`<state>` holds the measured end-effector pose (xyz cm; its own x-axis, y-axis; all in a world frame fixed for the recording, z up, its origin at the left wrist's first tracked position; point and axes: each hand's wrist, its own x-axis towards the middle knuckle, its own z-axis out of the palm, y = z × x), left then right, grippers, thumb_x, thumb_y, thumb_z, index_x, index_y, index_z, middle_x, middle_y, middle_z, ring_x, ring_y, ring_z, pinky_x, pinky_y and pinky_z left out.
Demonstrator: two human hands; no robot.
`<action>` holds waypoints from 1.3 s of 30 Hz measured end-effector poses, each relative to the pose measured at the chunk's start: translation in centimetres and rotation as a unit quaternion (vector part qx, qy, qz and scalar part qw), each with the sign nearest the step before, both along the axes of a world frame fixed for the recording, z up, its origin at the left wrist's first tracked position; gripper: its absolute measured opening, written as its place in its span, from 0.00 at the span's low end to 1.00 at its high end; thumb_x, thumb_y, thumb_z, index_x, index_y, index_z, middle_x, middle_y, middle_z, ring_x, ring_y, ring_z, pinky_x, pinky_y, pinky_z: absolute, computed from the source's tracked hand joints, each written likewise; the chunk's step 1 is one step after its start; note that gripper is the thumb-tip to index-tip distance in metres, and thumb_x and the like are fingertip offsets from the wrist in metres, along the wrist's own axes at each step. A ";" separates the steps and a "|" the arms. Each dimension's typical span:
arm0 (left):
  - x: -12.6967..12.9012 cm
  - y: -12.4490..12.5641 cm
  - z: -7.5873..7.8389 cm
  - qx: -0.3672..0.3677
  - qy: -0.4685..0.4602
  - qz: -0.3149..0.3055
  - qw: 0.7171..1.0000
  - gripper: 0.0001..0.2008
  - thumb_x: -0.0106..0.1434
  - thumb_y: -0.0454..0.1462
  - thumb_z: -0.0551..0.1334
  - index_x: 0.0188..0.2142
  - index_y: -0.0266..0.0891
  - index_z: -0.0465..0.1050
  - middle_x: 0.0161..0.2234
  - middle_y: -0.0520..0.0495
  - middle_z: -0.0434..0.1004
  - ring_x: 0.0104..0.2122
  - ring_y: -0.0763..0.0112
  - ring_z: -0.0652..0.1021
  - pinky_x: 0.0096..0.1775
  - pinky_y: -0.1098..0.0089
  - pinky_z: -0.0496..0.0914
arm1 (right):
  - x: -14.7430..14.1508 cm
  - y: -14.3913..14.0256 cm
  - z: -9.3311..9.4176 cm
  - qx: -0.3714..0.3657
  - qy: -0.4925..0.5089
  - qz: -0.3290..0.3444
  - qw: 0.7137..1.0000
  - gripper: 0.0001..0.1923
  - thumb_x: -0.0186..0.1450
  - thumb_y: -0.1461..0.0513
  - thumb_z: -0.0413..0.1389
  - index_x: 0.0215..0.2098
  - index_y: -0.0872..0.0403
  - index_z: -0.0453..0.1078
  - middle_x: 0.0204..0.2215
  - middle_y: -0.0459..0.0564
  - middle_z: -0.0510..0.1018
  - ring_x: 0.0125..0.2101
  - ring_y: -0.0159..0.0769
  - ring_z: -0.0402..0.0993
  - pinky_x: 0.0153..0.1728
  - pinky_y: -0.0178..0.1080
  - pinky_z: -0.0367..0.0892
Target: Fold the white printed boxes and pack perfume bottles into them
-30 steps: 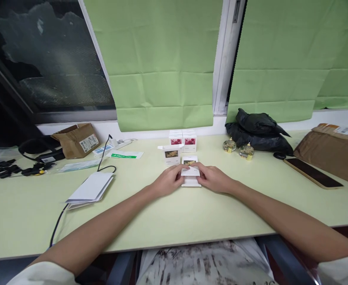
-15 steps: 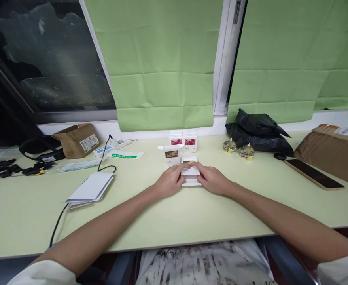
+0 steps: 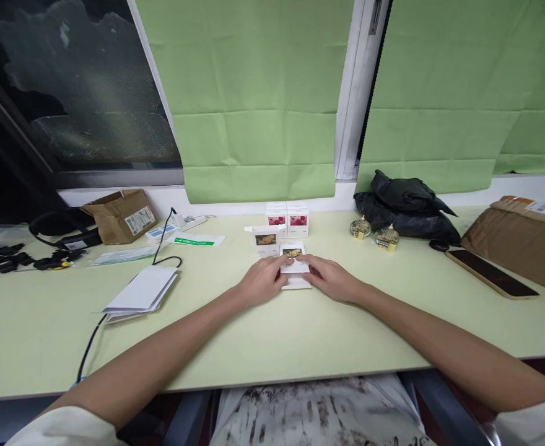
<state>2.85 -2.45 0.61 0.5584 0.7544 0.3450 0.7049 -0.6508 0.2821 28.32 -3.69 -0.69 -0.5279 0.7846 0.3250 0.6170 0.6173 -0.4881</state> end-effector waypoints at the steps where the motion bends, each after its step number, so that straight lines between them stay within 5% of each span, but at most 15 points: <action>1: 0.0 0.0 -0.1 0.002 0.000 0.001 1.000 0.21 0.67 0.31 0.57 0.57 0.43 0.74 0.41 0.44 0.82 0.42 0.56 0.81 0.46 0.60 0.74 | 0.0 0.1 -0.1 0.002 0.004 0.002 1.000 0.25 0.77 0.56 0.51 0.70 0.45 0.60 0.45 0.51 0.79 0.41 0.42 0.76 0.47 0.45 0.70; 13: -0.6 -0.2 0.2 -0.029 -0.044 -0.032 0.998 0.21 0.73 0.43 0.58 0.63 0.46 0.67 0.35 0.49 0.77 0.38 0.61 0.78 0.41 0.63 0.72 | 1.1 0.3 0.5 -0.002 0.001 0.009 1.000 0.27 0.77 0.59 0.48 0.73 0.42 0.56 0.49 0.51 0.71 0.40 0.39 0.75 0.50 0.46 0.71; 17: -0.7 -0.2 0.7 0.009 -0.044 -0.055 0.997 0.20 0.74 0.42 0.56 0.63 0.45 0.68 0.45 0.44 0.75 0.47 0.58 0.77 0.48 0.60 0.73 | 1.3 0.1 1.1 0.005 0.033 0.004 0.999 0.24 0.75 0.61 0.50 0.69 0.46 0.59 0.49 0.51 0.70 0.38 0.37 0.72 0.47 0.44 0.71; 22: -0.6 -0.5 1.1 0.056 -0.047 -0.088 0.993 0.26 0.67 0.52 0.67 0.61 0.45 0.71 0.62 0.37 0.67 0.62 0.48 0.71 0.60 0.51 0.69 | 1.1 -0.4 1.7 0.032 0.058 0.032 0.997 0.18 0.68 0.53 0.64 0.52 0.49 0.66 0.49 0.52 0.70 0.47 0.43 0.69 0.48 0.45 0.70; 25: -0.6 -0.4 0.9 0.055 -0.038 -0.096 0.993 0.27 0.68 0.51 0.67 0.62 0.46 0.70 0.67 0.38 0.66 0.66 0.47 0.67 0.65 0.47 0.64 | 0.7 -0.4 1.6 0.060 0.035 0.056 0.996 0.09 0.70 0.57 0.62 0.46 0.48 0.69 0.47 0.52 0.71 0.49 0.45 0.67 0.51 0.48 0.68; 28: -0.7 -0.2 0.6 0.035 -0.041 -0.095 0.994 0.25 0.70 0.50 0.65 0.62 0.46 0.69 0.66 0.40 0.69 0.65 0.50 0.70 0.65 0.49 0.65 | 0.5 -0.4 1.4 0.082 0.023 0.068 0.994 0.04 0.73 0.61 0.57 0.45 0.48 0.72 0.45 0.53 0.73 0.48 0.45 0.67 0.52 0.48 0.67; 39: -0.7 0.2 0.7 -0.011 -0.075 -0.091 0.993 0.15 0.76 0.46 0.58 0.56 0.45 0.72 0.56 0.43 0.76 0.59 0.57 0.73 0.60 0.55 0.69 | 0.4 -0.2 1.3 0.129 0.022 0.067 0.989 0.09 0.75 0.60 0.54 0.48 0.47 0.77 0.44 0.54 0.74 0.47 0.46 0.68 0.50 0.48 0.69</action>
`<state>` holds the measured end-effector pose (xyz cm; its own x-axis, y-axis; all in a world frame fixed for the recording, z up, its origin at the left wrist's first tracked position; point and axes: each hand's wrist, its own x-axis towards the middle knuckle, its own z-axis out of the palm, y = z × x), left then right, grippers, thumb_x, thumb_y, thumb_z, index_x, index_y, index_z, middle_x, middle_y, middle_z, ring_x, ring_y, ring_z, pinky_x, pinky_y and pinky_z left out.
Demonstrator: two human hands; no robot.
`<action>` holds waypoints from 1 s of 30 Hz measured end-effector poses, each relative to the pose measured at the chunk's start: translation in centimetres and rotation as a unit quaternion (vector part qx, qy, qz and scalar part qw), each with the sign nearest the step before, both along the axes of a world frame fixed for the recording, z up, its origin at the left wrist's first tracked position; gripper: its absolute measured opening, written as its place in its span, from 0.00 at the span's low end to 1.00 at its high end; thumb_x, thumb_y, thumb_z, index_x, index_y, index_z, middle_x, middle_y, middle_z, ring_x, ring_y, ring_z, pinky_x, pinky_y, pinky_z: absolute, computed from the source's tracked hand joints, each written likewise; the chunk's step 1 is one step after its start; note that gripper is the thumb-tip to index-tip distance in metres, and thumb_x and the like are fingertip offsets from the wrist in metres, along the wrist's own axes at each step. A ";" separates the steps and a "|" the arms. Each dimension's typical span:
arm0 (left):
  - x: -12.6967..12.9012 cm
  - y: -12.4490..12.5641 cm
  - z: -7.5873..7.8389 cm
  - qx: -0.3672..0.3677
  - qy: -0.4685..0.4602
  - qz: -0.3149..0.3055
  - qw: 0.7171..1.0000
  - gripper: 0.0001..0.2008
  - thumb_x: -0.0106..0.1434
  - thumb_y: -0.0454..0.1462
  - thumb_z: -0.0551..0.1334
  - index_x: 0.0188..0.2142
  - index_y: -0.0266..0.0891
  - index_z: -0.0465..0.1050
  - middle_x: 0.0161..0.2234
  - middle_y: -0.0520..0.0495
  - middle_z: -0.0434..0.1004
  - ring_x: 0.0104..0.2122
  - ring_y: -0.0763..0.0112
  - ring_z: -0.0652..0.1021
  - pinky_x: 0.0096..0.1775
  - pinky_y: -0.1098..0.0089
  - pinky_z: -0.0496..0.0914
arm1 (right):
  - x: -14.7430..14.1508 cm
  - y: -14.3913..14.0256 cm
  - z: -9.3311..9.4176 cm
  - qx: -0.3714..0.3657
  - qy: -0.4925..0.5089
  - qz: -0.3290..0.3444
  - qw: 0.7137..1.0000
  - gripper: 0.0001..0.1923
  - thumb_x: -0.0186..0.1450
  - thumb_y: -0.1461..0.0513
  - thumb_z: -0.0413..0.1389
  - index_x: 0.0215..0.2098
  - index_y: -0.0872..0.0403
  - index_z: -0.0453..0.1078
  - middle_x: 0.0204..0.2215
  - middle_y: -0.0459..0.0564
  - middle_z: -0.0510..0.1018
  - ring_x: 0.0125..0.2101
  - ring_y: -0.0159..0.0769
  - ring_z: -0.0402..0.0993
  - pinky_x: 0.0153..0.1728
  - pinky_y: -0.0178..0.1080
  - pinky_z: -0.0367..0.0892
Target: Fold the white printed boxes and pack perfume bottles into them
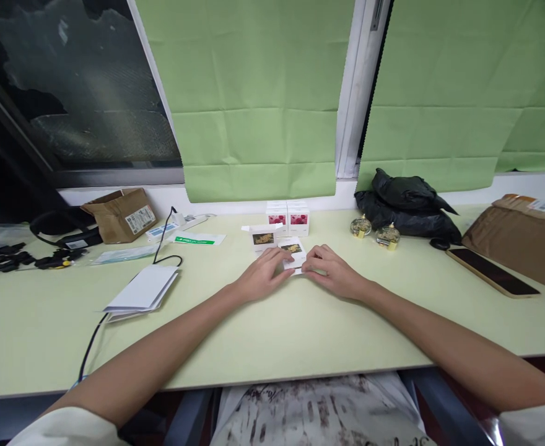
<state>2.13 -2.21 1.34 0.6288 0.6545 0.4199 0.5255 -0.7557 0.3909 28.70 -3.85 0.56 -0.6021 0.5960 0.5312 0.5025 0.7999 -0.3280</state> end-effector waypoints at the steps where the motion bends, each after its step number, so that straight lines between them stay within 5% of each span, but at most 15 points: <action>1: 0.0 0.0 0.0 -0.004 -0.004 0.001 1.000 0.14 0.76 0.45 0.57 0.56 0.45 0.72 0.55 0.43 0.76 0.58 0.57 0.73 0.59 0.56 0.69 | 0.0 0.0 0.0 0.003 -0.002 0.002 1.000 0.09 0.75 0.60 0.56 0.49 0.47 0.77 0.44 0.54 0.74 0.47 0.46 0.68 0.51 0.48 0.69; 15: 0.4 0.4 -0.5 -0.003 -0.035 0.000 0.999 0.12 0.78 0.44 0.54 0.53 0.47 0.73 0.51 0.45 0.75 0.54 0.57 0.73 0.56 0.56 0.69 | -0.1 0.5 -0.8 0.028 0.017 -0.020 0.999 0.09 0.75 0.62 0.55 0.50 0.47 0.76 0.46 0.54 0.75 0.48 0.46 0.71 0.50 0.49 0.72; 21: 0.2 0.4 -0.4 0.006 -0.012 -0.012 1.000 0.13 0.78 0.44 0.53 0.56 0.47 0.72 0.52 0.44 0.75 0.55 0.57 0.73 0.57 0.55 0.69 | 0.0 1.0 -1.3 0.009 0.040 -0.031 0.999 0.18 0.75 0.62 0.55 0.62 0.46 0.68 0.58 0.54 0.76 0.58 0.48 0.71 0.59 0.54 0.70; 30: 0.1 0.5 -0.6 0.027 -0.007 -0.024 0.999 0.14 0.75 0.42 0.59 0.58 0.47 0.71 0.54 0.43 0.75 0.55 0.55 0.73 0.57 0.52 0.70 | 0.0 1.7 -1.7 0.029 0.026 -0.046 0.998 0.15 0.75 0.61 0.55 0.59 0.47 0.72 0.50 0.53 0.82 0.52 0.49 0.74 0.55 0.55 0.73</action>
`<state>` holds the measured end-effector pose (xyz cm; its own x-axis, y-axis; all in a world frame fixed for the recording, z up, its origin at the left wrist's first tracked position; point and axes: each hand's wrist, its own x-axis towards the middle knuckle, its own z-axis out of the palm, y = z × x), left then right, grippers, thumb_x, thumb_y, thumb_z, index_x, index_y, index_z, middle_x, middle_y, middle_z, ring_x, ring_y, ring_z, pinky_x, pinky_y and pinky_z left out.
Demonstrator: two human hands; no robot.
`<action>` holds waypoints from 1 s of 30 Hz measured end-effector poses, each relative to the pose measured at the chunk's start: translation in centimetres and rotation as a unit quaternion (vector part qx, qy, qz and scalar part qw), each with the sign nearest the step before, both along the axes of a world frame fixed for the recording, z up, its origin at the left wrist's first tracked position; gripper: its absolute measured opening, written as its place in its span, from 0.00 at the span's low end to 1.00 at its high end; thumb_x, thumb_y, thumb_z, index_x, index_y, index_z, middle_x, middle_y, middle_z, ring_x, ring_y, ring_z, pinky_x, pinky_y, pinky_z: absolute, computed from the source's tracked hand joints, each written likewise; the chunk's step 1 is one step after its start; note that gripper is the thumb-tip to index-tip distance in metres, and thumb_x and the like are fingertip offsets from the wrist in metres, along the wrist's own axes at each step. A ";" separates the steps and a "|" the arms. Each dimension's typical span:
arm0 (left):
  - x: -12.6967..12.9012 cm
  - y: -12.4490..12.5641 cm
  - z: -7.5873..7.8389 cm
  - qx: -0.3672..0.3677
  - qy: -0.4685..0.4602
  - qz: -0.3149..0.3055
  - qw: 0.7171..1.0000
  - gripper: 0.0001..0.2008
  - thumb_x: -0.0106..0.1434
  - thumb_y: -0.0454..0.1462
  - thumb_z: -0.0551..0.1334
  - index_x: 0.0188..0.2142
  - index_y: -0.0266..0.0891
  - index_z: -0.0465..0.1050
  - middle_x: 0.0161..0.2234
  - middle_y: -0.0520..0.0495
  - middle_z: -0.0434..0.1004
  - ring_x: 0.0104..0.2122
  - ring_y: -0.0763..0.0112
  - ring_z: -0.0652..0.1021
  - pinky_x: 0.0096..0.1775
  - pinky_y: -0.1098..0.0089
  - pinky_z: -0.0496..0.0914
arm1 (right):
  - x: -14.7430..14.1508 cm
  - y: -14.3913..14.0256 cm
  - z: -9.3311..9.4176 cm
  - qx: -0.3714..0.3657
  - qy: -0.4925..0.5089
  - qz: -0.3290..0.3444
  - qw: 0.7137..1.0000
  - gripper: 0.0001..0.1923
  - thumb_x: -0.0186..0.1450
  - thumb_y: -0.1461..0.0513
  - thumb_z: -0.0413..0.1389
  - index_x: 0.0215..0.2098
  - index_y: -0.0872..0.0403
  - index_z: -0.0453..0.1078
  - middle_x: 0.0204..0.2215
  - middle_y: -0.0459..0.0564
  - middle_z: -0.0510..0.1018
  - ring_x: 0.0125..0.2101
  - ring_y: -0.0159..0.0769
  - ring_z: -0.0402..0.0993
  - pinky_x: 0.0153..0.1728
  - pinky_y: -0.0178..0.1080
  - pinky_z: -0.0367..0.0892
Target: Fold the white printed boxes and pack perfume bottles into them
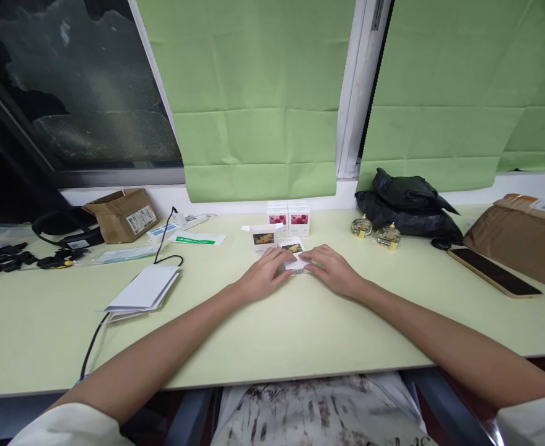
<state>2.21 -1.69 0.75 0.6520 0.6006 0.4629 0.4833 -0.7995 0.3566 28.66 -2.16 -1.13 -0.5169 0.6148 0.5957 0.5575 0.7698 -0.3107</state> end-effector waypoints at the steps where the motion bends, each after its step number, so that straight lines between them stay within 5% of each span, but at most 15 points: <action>1: 0.0 0.0 0.0 0.000 -0.001 -0.002 1.000 0.14 0.75 0.41 0.59 0.58 0.47 0.71 0.54 0.43 0.75 0.55 0.56 0.73 0.57 0.52 0.70 | 0.0 0.0 0.1 0.003 -0.001 0.000 1.000 0.15 0.76 0.61 0.55 0.59 0.47 0.73 0.50 0.53 0.82 0.51 0.49 0.73 0.54 0.55 0.73; 14: 0.0 -0.3 0.3 -0.031 -0.031 -0.026 0.999 0.14 0.76 0.43 0.58 0.58 0.48 0.71 0.56 0.43 0.75 0.59 0.57 0.73 0.61 0.53 0.69 | -0.2 -0.7 1.1 -0.025 0.032 0.009 0.999 0.12 0.75 0.58 0.57 0.54 0.47 0.75 0.42 0.52 0.82 0.46 0.47 0.73 0.50 0.50 0.71; 18: 0.3 -0.5 0.3 -0.035 -0.070 0.004 0.997 0.14 0.78 0.44 0.54 0.59 0.48 0.70 0.59 0.43 0.71 0.62 0.59 0.71 0.64 0.54 0.66 | 0.3 -0.6 1.3 -0.069 0.094 -0.056 0.992 0.13 0.75 0.56 0.55 0.56 0.47 0.74 0.41 0.51 0.80 0.46 0.45 0.75 0.51 0.49 0.71; 23: 0.2 0.2 -0.9 -0.068 -0.055 0.084 0.993 0.21 0.75 0.50 0.59 0.63 0.47 0.64 0.61 0.42 0.70 0.63 0.54 0.70 0.63 0.50 0.67 | 0.9 0.6 0.0 -0.155 0.113 -0.143 0.971 0.25 0.72 0.49 0.58 0.62 0.51 0.68 0.52 0.57 0.78 0.54 0.50 0.73 0.53 0.52 0.73; 30: -0.3 0.6 -1.2 -0.118 -0.074 0.066 0.988 0.45 0.63 0.55 0.70 0.72 0.49 0.51 0.69 0.35 0.62 0.69 0.44 0.64 0.63 0.43 0.68 | 1.2 1.1 0.5 -0.214 0.110 0.039 0.970 0.35 0.71 0.48 0.61 0.72 0.45 0.61 0.65 0.54 0.73 0.64 0.52 0.70 0.66 0.60 0.64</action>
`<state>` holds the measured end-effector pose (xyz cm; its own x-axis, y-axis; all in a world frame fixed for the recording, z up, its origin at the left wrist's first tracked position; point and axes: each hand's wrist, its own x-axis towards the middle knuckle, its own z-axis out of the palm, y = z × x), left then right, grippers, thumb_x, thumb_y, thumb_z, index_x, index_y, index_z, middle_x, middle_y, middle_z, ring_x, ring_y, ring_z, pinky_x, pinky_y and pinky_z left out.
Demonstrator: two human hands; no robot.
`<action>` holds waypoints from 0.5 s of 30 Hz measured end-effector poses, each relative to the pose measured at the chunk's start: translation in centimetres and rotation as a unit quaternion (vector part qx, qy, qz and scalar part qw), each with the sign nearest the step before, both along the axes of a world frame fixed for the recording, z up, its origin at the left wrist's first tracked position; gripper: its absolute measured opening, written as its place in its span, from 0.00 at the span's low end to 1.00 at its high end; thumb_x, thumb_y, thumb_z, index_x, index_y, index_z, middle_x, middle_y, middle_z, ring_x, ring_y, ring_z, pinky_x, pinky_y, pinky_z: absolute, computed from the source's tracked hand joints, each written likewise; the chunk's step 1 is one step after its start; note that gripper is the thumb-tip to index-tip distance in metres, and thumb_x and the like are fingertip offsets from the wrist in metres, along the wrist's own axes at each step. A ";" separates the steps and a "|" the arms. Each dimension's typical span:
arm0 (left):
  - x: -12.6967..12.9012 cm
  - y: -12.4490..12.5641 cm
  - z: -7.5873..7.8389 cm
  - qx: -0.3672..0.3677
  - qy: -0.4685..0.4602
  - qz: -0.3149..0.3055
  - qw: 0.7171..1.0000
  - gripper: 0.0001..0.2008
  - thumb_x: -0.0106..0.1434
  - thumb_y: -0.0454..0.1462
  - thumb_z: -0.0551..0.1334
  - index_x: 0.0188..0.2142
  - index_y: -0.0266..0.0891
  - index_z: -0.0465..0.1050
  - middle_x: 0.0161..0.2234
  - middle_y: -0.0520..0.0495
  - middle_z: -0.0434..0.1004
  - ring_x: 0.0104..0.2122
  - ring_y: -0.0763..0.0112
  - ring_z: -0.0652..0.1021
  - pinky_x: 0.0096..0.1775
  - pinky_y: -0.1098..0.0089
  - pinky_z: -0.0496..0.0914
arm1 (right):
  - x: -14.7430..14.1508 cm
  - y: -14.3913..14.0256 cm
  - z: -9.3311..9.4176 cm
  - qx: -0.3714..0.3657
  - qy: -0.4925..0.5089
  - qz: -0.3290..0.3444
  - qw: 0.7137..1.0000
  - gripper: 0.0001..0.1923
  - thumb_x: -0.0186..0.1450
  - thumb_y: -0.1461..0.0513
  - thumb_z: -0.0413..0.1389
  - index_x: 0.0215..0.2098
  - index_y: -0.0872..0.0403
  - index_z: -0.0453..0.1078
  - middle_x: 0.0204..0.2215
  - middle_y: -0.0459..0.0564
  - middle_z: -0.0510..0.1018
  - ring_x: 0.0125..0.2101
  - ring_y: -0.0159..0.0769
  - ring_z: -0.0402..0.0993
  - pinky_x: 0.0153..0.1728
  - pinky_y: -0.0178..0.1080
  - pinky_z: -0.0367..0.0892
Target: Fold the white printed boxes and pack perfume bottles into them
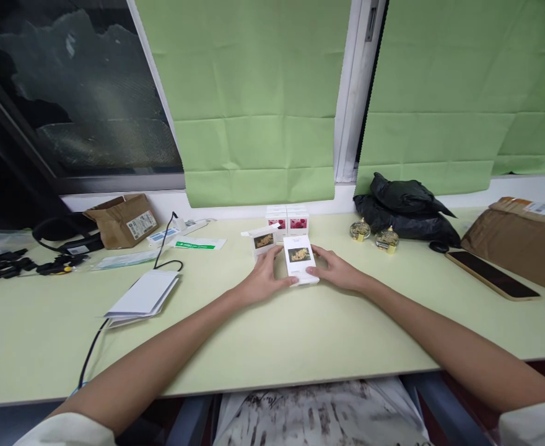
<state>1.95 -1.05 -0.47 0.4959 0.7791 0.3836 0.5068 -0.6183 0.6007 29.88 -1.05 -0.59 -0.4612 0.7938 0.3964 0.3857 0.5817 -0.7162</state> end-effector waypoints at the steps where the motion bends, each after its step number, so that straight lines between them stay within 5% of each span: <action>1: 0.0 -0.1 0.1 -0.002 -0.010 -0.019 1.000 0.48 0.63 0.54 0.71 0.73 0.49 0.48 0.70 0.35 0.60 0.69 0.45 0.64 0.62 0.44 0.69 | 0.0 0.0 0.1 -0.005 0.016 0.018 1.000 0.37 0.70 0.48 0.63 0.73 0.44 0.59 0.67 0.54 0.71 0.65 0.52 0.68 0.67 0.60 0.64; 7: 0.5 -0.8 0.6 -0.011 -0.052 -0.072 0.996 0.55 0.62 0.49 0.74 0.76 0.51 0.39 0.65 0.36 0.66 0.59 0.52 0.75 0.50 0.57 0.77 | 0.1 0.1 -0.3 -0.025 0.088 0.014 0.996 0.50 0.63 0.51 0.69 0.75 0.42 0.48 0.68 0.58 0.67 0.62 0.49 0.72 0.62 0.58 0.70; 11: 0.8 -1.0 0.7 0.009 -0.083 -0.057 0.995 0.45 0.69 0.48 0.67 0.75 0.53 0.41 0.63 0.37 0.68 0.54 0.57 0.77 0.46 0.59 0.79 | -0.3 -1.0 0.3 -0.020 0.109 -0.009 0.994 0.44 0.65 0.52 0.68 0.72 0.42 0.50 0.59 0.56 0.73 0.47 0.41 0.79 0.52 0.52 0.78; 15: 0.7 -1.0 0.8 0.046 -0.110 -0.039 0.992 0.33 0.73 0.45 0.63 0.72 0.52 0.49 0.63 0.39 0.67 0.49 0.62 0.78 0.48 0.58 0.79 | -0.9 -2.3 1.5 0.018 0.107 -0.021 0.994 0.35 0.67 0.54 0.65 0.68 0.42 0.55 0.56 0.54 0.74 0.45 0.41 0.79 0.50 0.50 0.79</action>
